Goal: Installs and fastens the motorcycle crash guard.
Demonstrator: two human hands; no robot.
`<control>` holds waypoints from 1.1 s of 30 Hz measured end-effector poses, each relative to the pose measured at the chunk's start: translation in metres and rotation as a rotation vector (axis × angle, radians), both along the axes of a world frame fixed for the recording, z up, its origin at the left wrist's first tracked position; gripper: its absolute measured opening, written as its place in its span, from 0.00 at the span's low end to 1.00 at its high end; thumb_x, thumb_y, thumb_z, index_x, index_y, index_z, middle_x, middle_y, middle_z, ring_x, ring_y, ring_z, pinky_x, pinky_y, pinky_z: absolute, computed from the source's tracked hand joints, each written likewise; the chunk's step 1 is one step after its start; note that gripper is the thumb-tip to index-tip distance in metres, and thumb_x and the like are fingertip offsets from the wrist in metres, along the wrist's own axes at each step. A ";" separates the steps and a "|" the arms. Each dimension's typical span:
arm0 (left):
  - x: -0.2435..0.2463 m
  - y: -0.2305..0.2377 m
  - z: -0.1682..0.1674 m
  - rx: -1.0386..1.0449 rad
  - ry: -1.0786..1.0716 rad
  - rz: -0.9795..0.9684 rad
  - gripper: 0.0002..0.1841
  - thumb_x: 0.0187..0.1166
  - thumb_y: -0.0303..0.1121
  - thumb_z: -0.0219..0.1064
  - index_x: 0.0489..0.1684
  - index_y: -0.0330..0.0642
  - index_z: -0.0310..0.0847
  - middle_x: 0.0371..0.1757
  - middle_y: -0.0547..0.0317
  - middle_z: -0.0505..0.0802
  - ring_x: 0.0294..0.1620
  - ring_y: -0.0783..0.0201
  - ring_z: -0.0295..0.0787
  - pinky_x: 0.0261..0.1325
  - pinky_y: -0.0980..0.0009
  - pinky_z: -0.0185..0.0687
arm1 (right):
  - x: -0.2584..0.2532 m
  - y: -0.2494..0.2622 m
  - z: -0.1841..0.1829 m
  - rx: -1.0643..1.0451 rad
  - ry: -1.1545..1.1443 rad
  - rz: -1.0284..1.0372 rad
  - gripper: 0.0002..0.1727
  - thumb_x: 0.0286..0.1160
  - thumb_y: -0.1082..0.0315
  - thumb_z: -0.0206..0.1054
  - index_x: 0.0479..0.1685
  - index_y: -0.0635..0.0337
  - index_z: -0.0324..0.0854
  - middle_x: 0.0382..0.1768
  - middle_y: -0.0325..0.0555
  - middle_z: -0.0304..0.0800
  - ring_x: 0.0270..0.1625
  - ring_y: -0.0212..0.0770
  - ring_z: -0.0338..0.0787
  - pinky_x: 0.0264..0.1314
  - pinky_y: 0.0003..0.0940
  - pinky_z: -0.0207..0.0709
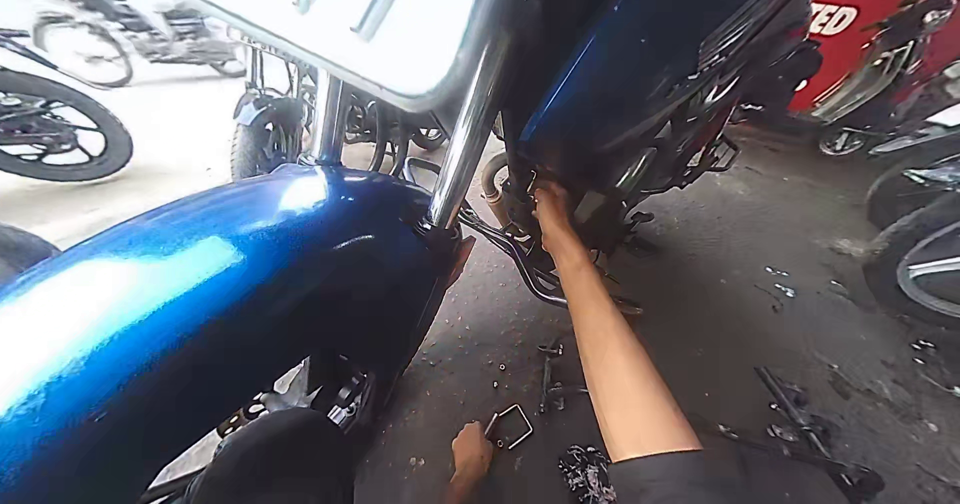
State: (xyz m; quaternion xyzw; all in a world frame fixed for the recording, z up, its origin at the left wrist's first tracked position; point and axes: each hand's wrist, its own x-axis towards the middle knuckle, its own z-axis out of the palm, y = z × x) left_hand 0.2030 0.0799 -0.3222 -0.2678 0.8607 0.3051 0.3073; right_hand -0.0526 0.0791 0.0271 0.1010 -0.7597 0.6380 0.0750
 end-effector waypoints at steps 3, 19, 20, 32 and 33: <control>-0.008 0.001 0.012 -0.072 -0.055 -0.198 0.20 0.78 0.40 0.67 0.58 0.33 0.86 0.66 0.39 0.90 0.70 0.40 0.85 0.66 0.38 0.80 | -0.006 -0.003 0.000 -0.033 0.000 -0.010 0.19 0.87 0.68 0.56 0.69 0.68 0.76 0.64 0.62 0.81 0.63 0.52 0.82 0.63 0.50 0.76; -0.140 -0.039 0.266 0.918 1.327 0.860 0.32 0.96 0.48 0.32 0.86 0.32 0.58 0.75 0.36 0.80 0.72 0.50 0.81 0.71 0.53 0.78 | 0.003 -0.011 0.010 0.201 0.063 -0.112 0.22 0.87 0.60 0.59 0.68 0.67 0.80 0.65 0.64 0.85 0.72 0.56 0.82 0.76 0.59 0.71; -0.153 -0.044 0.285 0.981 1.327 0.946 0.34 0.95 0.54 0.32 0.88 0.35 0.56 0.80 0.37 0.76 0.77 0.49 0.76 0.76 0.51 0.73 | 0.011 -0.011 0.015 0.285 0.076 -0.096 0.21 0.88 0.61 0.56 0.67 0.68 0.80 0.64 0.65 0.86 0.71 0.58 0.83 0.75 0.60 0.71; -0.234 -0.080 0.302 1.345 1.474 1.100 0.34 0.96 0.51 0.28 0.85 0.30 0.55 0.82 0.36 0.73 0.79 0.51 0.75 0.76 0.57 0.72 | 0.089 0.044 0.039 1.182 -0.164 0.481 0.33 0.89 0.39 0.50 0.55 0.64 0.83 0.55 0.63 0.87 0.62 0.63 0.86 0.60 0.68 0.74; -0.233 -0.081 0.301 1.326 1.468 1.096 0.34 0.96 0.50 0.27 0.85 0.30 0.55 0.82 0.36 0.73 0.78 0.51 0.76 0.75 0.56 0.73 | 0.096 0.042 0.043 1.219 -0.168 0.476 0.32 0.89 0.40 0.51 0.53 0.64 0.82 0.55 0.63 0.87 0.63 0.63 0.86 0.60 0.67 0.74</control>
